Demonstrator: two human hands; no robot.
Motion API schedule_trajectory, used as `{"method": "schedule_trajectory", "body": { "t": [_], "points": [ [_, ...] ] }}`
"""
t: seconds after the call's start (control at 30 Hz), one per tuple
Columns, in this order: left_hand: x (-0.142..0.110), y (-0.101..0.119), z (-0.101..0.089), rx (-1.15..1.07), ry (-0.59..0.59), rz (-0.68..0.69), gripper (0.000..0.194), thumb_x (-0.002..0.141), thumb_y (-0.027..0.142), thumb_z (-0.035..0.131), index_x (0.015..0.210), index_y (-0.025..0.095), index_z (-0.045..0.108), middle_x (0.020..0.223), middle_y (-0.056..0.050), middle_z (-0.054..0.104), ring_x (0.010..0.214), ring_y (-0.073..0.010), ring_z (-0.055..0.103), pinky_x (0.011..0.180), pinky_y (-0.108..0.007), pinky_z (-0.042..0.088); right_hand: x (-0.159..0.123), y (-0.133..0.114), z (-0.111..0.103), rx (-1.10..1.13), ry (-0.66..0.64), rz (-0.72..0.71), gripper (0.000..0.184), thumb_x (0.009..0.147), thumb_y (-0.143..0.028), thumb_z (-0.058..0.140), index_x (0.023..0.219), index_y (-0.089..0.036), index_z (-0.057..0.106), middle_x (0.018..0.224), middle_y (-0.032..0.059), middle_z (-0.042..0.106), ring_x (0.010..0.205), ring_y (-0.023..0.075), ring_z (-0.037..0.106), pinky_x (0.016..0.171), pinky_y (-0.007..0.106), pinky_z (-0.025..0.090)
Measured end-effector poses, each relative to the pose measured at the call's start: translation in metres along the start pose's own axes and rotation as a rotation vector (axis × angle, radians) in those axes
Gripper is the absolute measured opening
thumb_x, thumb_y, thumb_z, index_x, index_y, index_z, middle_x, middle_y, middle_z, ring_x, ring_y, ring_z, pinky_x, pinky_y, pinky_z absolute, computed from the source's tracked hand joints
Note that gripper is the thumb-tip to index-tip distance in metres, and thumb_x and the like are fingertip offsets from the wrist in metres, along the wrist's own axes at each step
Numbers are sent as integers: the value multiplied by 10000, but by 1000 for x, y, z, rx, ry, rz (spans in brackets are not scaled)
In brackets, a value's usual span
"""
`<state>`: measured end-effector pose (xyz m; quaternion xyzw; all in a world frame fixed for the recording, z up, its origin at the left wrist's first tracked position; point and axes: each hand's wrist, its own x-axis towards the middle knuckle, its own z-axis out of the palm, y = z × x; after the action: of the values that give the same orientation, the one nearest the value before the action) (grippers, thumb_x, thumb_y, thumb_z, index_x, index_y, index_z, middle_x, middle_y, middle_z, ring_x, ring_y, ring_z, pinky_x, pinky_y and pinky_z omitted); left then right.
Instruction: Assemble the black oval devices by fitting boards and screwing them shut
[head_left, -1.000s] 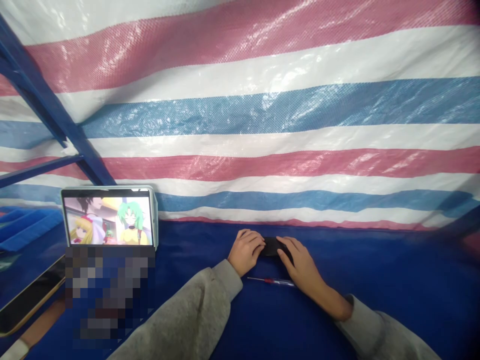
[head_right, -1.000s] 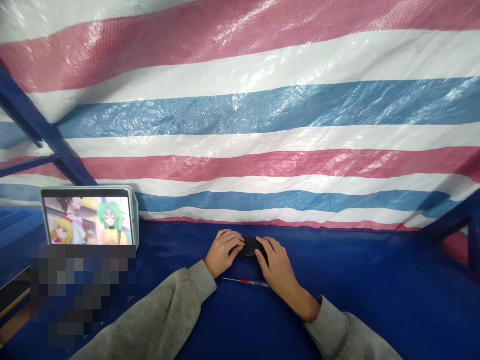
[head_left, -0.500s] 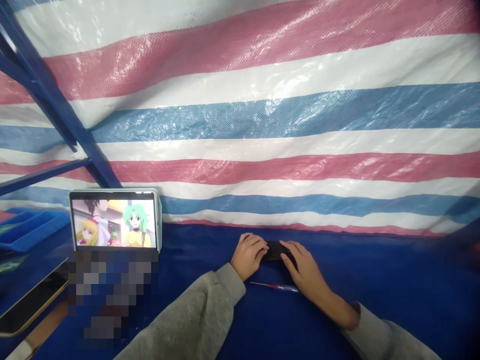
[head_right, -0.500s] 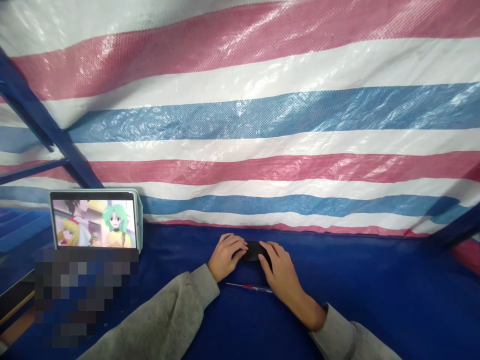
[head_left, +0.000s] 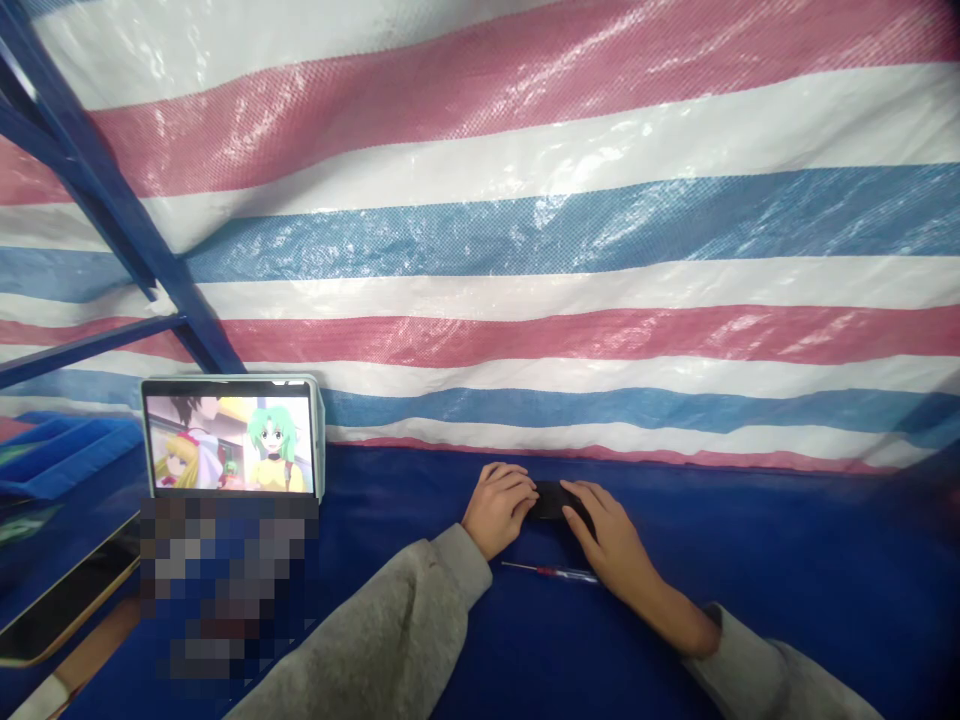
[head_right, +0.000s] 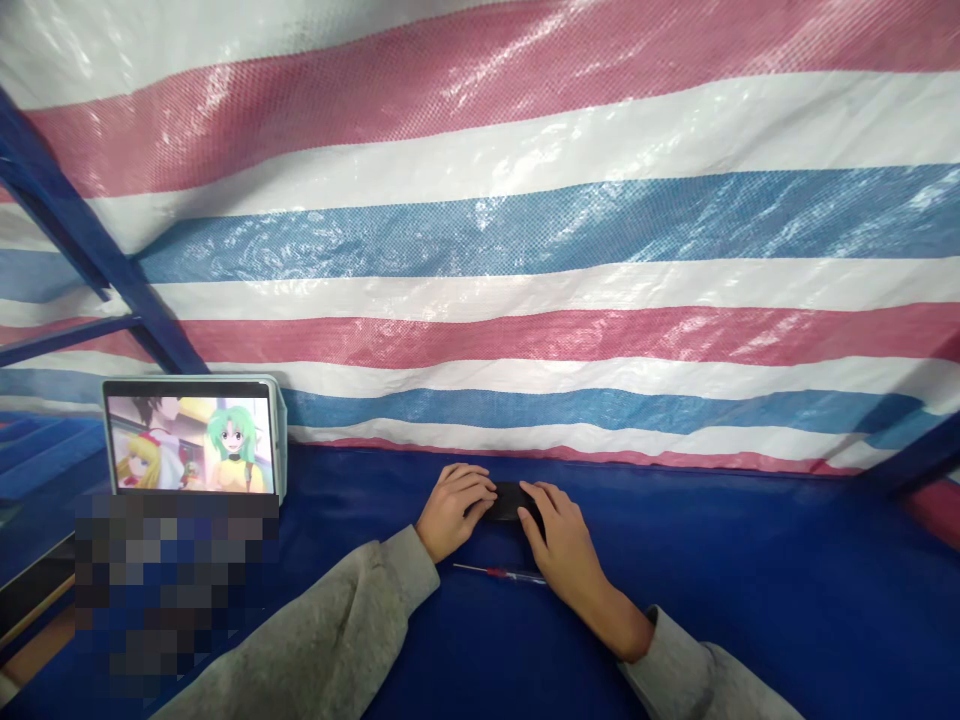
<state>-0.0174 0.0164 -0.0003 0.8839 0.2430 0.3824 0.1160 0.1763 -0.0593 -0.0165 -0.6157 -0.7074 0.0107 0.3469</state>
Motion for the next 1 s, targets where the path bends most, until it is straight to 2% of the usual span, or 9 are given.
{"method": "schedule_trajectory", "body": {
  "t": [0.27, 0.37, 0.5, 0.6, 0.7, 0.83, 1.0],
  "points": [
    [1, 4, -4, -20, -73, -55, 135, 912, 118, 504, 908, 189, 619, 1008, -38, 675, 1020, -188, 593, 939, -370, 393, -1, 2, 2, -9, -7, -9, 360, 943, -363, 397, 1224, -211, 563, 1168, 112, 616, 1085, 237, 577, 927, 426, 473],
    [1, 7, -6, -21, -124, -68, 107, 907, 194, 550, 997, 200, 606, 1057, -43, 659, 1017, -197, 591, 969, -387, 375, -1, 2, 1, -11, -5, 2, 358, 942, -368, 400, 1222, -214, 562, 1171, 109, 614, 1103, 240, 569, 938, 425, 469],
    [3, 11, -10, -12, -242, -45, 423, 830, 304, 665, 1223, 232, 525, 1234, -76, 577, 1135, -242, 533, 1006, -419, 356, -1, 2, 0, 22, -29, 20, 361, 946, -368, 391, 1238, -216, 542, 1218, 113, 571, 1125, 232, 552, 958, 419, 462],
    [3, 13, -12, 2, -281, -52, 471, 831, 271, 653, 1274, 249, 494, 1269, -75, 549, 1169, -247, 509, 1009, -421, 363, -1, 0, -2, 57, -43, 55, 360, 937, -374, 404, 1235, -225, 540, 1232, 110, 548, 1110, 228, 562, 958, 414, 466],
    [2, 12, -11, -1, -265, -61, 421, 869, 290, 609, 1273, 240, 498, 1255, -76, 563, 1147, -247, 522, 1009, -427, 374, -1, -2, -7, 104, -43, 60, 402, 902, -371, 446, 1270, -223, 514, 1288, 117, 508, 1139, 248, 553, 971, 428, 461],
    [0, 9, -7, -2, -172, -101, 324, 959, 319, 469, 1267, 226, 507, 1206, -74, 597, 1112, -229, 544, 998, -411, 406, 0, -1, -10, 179, -14, 26, 509, 838, -306, 490, 1337, -217, 452, 1370, 126, 452, 1229, 278, 495, 1010, 454, 428],
    [0, 8, -7, 26, -92, -163, 312, 1010, 286, 338, 1257, 238, 522, 1196, -52, 599, 1060, -194, 575, 957, -367, 458, 4, 3, -9, 240, 7, 131, 401, 864, -333, 468, 1230, -185, 533, 1206, 111, 621, 1115, 247, 590, 982, 437, 448]
  ]
}}
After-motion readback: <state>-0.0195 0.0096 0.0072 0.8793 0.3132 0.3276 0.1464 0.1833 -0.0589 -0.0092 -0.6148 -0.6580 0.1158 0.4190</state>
